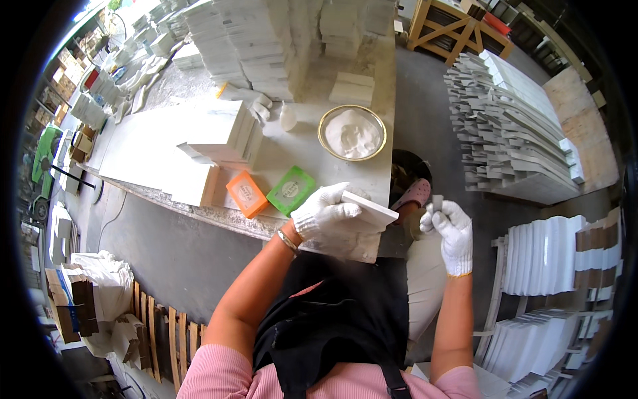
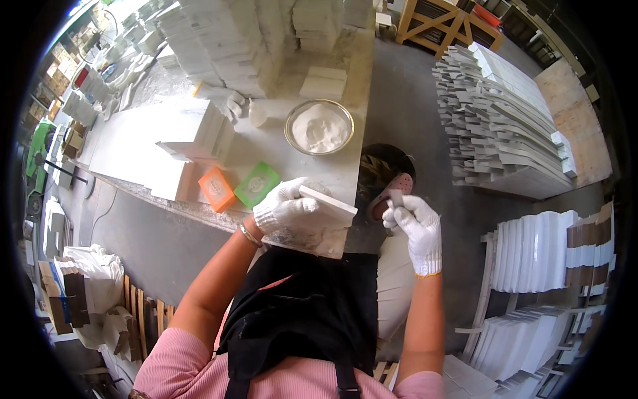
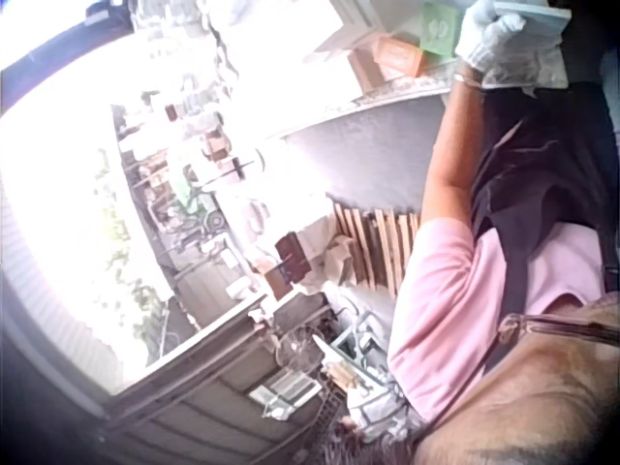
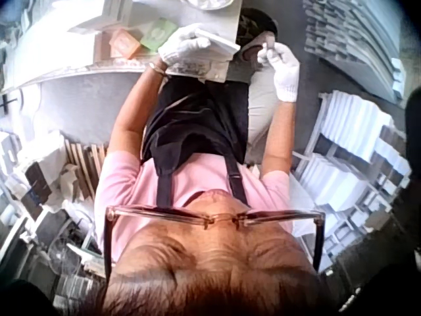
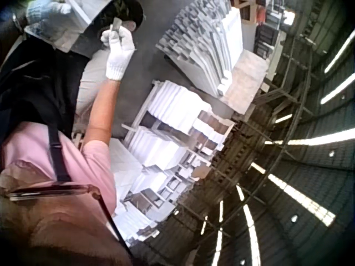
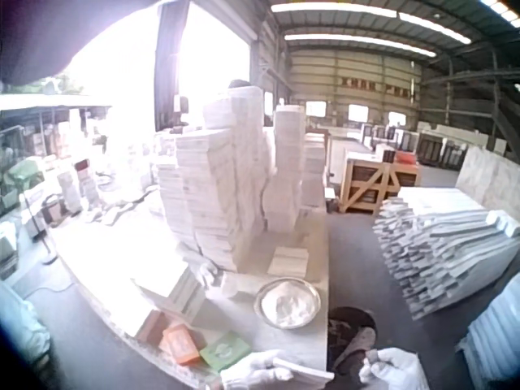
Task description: The person picks up white square tiles from a stack, smooths their edges with a green sanding block, and applies a white paste to the edges using a small metal spatula. The person then places the finished tiles back onto the stack.
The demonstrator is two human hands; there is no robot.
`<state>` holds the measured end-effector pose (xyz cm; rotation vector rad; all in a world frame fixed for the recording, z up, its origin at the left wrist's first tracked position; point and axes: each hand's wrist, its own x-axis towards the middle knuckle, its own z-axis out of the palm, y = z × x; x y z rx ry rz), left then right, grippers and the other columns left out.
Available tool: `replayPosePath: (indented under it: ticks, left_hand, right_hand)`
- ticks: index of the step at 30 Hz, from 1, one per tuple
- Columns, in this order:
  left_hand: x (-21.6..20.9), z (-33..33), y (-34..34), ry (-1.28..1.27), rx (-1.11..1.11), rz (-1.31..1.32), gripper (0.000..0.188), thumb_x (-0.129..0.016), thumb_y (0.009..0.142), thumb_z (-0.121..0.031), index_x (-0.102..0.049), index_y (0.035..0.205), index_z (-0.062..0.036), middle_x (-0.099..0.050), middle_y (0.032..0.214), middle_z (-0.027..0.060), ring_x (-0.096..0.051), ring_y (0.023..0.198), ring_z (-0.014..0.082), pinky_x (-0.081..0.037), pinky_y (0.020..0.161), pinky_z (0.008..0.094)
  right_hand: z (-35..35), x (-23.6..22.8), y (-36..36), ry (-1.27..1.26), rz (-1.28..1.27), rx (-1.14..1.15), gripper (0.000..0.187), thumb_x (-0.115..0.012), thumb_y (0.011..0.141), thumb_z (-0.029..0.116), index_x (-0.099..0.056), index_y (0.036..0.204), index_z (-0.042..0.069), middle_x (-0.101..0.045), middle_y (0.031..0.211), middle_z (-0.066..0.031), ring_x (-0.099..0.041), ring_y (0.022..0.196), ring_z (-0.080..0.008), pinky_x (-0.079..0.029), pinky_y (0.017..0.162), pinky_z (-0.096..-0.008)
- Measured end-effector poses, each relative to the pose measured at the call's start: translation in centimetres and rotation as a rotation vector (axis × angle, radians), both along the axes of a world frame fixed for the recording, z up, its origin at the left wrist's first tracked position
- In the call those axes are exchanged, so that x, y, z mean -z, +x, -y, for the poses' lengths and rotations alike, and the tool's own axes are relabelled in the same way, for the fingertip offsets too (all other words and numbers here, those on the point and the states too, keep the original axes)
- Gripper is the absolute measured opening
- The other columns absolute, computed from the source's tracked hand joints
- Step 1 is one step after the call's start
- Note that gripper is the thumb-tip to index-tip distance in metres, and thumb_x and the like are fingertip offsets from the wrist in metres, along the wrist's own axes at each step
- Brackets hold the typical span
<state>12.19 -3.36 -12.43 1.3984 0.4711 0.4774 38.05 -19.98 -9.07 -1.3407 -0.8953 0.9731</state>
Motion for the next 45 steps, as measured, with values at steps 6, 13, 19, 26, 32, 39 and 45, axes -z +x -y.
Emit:
replayPosePath:
  ticks: [6, 13, 19, 26, 32, 39, 45]
  left_hand:
    - [1.0, -0.8, -0.1, 0.014, 0.059, -0.008, 0.041, -0.075, 0.089, -0.028, -0.068, 0.122, -0.004, -0.07, 0.111, 0.0033, -0.06, 0.103, 0.0119, -0.049, 0.092, 0.0308]
    - [2.0, -0.4, -0.1, 0.159, -0.018, -0.068, 0.046, -0.074, 0.09, -0.031, -0.066, 0.126, -0.0031, -0.07, 0.113, 0.0065, -0.061, 0.103, 0.0134, -0.049, 0.093, 0.0327]
    - [1.3, -0.1, 0.3, 0.222, -0.034, -0.09, 0.035, -0.072, 0.092, -0.03, -0.069, 0.116, -0.0049, -0.07, 0.105, 0.0074, -0.064, 0.097, 0.0144, -0.05, 0.088, 0.0319]
    - [1.5, 0.0, 0.4, 0.187, -0.045, 0.006, 0.026, -0.072, 0.091, -0.025, -0.07, 0.107, -0.0051, -0.068, 0.097, 0.0026, -0.061, 0.088, 0.0124, -0.05, 0.081, 0.0287]
    - [2.6, -0.5, 0.5, 0.18, -0.008, -0.138, 0.028, -0.072, 0.091, -0.026, -0.07, 0.11, -0.0049, -0.067, 0.097, 0.002, -0.061, 0.091, 0.0131, -0.049, 0.086, 0.0291]
    - [1.5, -0.1, 0.2, 0.13, -0.026, -0.007, 0.031, -0.072, 0.092, -0.025, -0.068, 0.113, -0.0028, -0.069, 0.104, 0.003, -0.062, 0.097, 0.0118, -0.05, 0.09, 0.0311]
    - [0.4, 0.3, 0.6, -0.232, -0.096, 0.073, 0.042, -0.071, 0.093, -0.029, -0.062, 0.123, -0.0005, -0.068, 0.111, 0.0036, -0.061, 0.101, 0.0117, -0.049, 0.092, 0.0302]
  right_hand:
    - [-7.5, -4.7, -1.6, -0.093, 0.257, -0.43, 0.029, -0.065, 0.091, 0.0, -0.069, 0.12, -0.001, -0.073, 0.098, -0.0089, -0.067, 0.083, -0.0117, -0.054, 0.077, -0.0267]
    - [-13.7, -3.8, -3.9, 0.158, 0.558, -0.776, 0.027, -0.072, 0.083, 0.009, -0.074, 0.109, 0.003, -0.075, 0.099, -0.0127, -0.072, 0.089, -0.022, -0.055, 0.082, -0.0339]
    - [-11.6, -4.8, -2.4, 0.153, 0.782, -0.741, 0.025, -0.07, 0.081, 0.005, -0.077, 0.105, 0.01, -0.071, 0.083, -0.012, -0.068, 0.075, -0.0261, -0.053, 0.07, -0.0335]
    - [-9.3, -5.2, -1.1, 0.148, 0.682, -0.691, 0.025, -0.071, 0.079, 0.001, -0.076, 0.104, 0.003, -0.072, 0.085, -0.0112, -0.067, 0.073, -0.0229, -0.052, 0.069, -0.034]
    - [-11.0, -4.6, -2.5, 0.093, 0.612, -0.75, 0.032, -0.065, 0.081, -0.002, -0.074, 0.111, 0.005, -0.071, 0.09, -0.0108, -0.068, 0.081, -0.0222, -0.052, 0.076, -0.0323]
    - [-4.5, -3.9, 4.2, -0.334, 0.175, -0.433, 0.02, -0.067, 0.086, 0.001, -0.075, 0.104, -0.001, -0.069, 0.082, -0.0051, -0.064, 0.076, -0.0113, -0.052, 0.069, -0.0255]
    - [-6.0, -4.1, 2.8, -0.287, 0.288, -0.145, 0.034, -0.059, 0.096, 0.01, -0.061, 0.129, 0.0, -0.068, 0.099, -0.0061, -0.063, 0.081, -0.0086, -0.051, 0.07, -0.0229]
